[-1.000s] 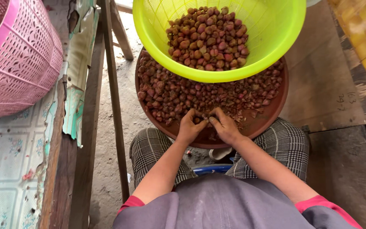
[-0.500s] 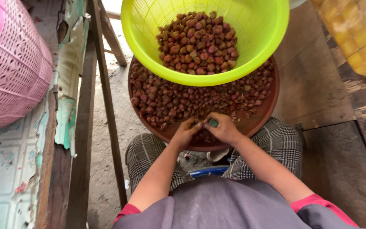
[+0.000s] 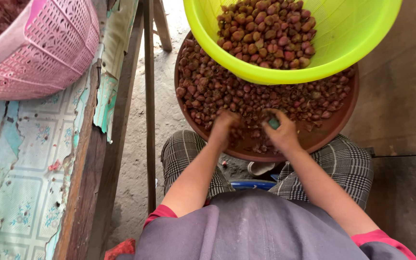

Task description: The person sits on a low stool with a large basin of unpeeled shallots on their lap and a yellow basket in front. They pick up shallots one at a time, peel off the dry outer skins with their hands and a small bladed tool, drop the peeled shallots into the yellow basket, and toss the skins aside.

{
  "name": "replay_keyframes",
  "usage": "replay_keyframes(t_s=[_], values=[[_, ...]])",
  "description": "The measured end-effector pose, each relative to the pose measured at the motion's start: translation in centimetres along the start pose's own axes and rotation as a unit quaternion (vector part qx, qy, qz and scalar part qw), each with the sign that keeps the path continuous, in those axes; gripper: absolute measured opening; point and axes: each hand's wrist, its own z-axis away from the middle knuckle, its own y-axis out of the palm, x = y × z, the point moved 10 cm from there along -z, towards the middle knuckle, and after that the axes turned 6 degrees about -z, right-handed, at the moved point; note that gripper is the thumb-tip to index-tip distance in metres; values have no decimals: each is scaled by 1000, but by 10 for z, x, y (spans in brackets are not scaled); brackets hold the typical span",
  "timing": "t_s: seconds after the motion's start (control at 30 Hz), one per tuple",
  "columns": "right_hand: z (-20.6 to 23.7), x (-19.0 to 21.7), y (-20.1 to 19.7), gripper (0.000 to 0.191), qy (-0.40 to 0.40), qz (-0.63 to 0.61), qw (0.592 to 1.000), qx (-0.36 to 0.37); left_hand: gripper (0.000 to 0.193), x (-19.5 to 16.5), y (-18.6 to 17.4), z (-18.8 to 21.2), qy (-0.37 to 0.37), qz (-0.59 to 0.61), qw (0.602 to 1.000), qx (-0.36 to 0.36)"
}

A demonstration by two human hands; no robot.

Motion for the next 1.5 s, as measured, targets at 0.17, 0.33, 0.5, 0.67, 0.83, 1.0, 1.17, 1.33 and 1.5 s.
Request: replay_keyframes(t_s=[0.17, 0.33, 0.5, 0.67, 0.83, 1.0, 1.17, 1.33, 1.5], values=[[-6, -11, -12, 43, 32, 19, 999, -15, 27, -62, -28, 11, 165, -342, 910, -169], [-3, -4, -2, 38, 13, 42, 999, 6, 30, -74, 36, 27, 300, -674, 665, -118], [-4, -4, 5, 35, 28, 34, 999, 31, 27, -44, 41, 8, 200, -764, 612, -42], [-2, -15, 13, 36, 97, 0, 993, 63, 40, -57, 38, 23, 297, -615, 728, -61], [-7, -10, 11, 47, 87, 37, 994, 54, 28, -49, 21, 15, 263, -482, 834, -48], [-9, 18, 24, 48, -68, 23, 992, 99, 26, -24, 17, -6, 175, -410, 895, 8], [-11, 2, 31, 38, 4, 15, 996, 92, 23, -5, 28, -7, 84, -291, 950, 71], [-14, 10, 21, 32, -24, -48, 996, 68, 31, -3, 30, -1, 15, -128, 987, 92], [-6, 30, 21, 28, -90, -7, 994, 57, 33, 5, 36, 1, -24, -20, 992, 124]])
